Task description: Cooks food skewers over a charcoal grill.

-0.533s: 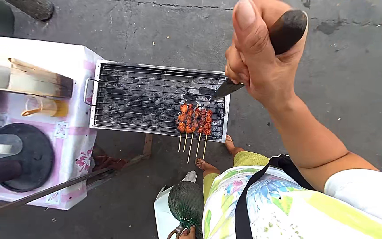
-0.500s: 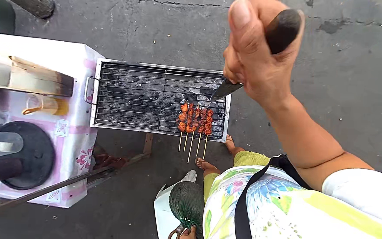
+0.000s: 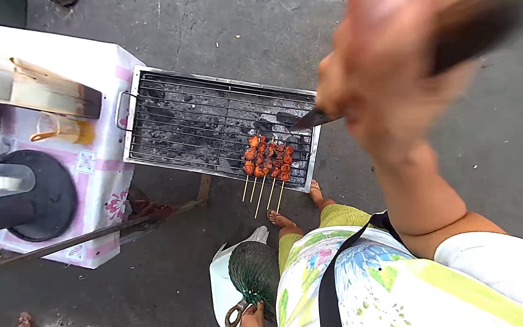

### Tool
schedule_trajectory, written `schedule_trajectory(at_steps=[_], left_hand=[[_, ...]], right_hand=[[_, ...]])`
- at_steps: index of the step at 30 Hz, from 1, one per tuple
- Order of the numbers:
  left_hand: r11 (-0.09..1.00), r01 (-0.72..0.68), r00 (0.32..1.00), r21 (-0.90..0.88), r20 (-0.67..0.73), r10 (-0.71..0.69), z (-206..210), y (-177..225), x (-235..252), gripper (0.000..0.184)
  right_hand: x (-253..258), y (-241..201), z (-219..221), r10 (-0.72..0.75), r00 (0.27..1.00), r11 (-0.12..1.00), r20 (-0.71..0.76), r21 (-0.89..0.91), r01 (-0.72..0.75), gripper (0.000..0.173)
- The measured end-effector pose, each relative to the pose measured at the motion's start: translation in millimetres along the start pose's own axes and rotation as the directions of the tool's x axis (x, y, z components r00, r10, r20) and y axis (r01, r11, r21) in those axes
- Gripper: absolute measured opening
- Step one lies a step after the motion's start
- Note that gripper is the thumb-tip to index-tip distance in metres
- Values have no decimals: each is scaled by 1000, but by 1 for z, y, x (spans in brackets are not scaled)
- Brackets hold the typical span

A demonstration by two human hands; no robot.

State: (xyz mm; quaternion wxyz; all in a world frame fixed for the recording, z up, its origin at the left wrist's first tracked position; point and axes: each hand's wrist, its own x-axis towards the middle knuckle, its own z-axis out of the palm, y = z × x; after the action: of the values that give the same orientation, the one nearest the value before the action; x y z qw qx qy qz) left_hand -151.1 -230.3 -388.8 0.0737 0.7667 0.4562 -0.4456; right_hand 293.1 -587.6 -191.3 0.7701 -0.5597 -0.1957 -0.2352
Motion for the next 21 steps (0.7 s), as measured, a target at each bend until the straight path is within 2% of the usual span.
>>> schedule_trajectory(at_steps=[2, 3, 5, 7, 9, 13, 15, 17, 19, 21], left_hand=[[1000, -14, 1000, 8, -23, 14, 4, -13, 4, 38], [1000, -12, 1000, 21, -13, 13, -1, -7, 3, 38], [999, -21, 1000, 31, -14, 21, -1, -8, 2, 40], [1000, -21, 999, 14, -28, 21, -6, -12, -3, 38], [999, -39, 998, 3, -58, 39, -1, -11, 4, 37], [999, -44, 998, -2, -35, 44, 7, -12, 6, 37], [999, -47, 999, -1, -18, 46, 9, -10, 5, 37], [999, -52, 999, -4, -7, 52, 12, -8, 5, 36], [999, -43, 999, -9, 11, 43, 16, -5, 6, 36], [999, -32, 999, -2, 16, 32, 17, -6, 5, 37]], right_hand=[[-45, 77, -10, 82, 994, 992, -66, -89, -88, 29], [-66, 104, -14, 148, 984, 978, -103, -130, -161, 32], [-73, 127, -19, 220, 970, 955, -105, -177, -236, 34], [-83, 120, -20, 275, 957, 939, -97, -189, -289, 34], [-74, 113, -20, 257, 965, 946, -49, -190, -262, 34], [-42, 54, -7, 163, 986, 969, 24, -192, -155, 32], [-17, 19, -4, 104, 994, 987, 25, -126, -100, 30], [-1, 5, -1, 63, 998, 998, -12, -29, -63, 26], [-1, 28, 0, 47, 998, 999, -41, -23, -48, 27], [-33, 88, -3, 63, 998, 985, -32, -157, -67, 31]])
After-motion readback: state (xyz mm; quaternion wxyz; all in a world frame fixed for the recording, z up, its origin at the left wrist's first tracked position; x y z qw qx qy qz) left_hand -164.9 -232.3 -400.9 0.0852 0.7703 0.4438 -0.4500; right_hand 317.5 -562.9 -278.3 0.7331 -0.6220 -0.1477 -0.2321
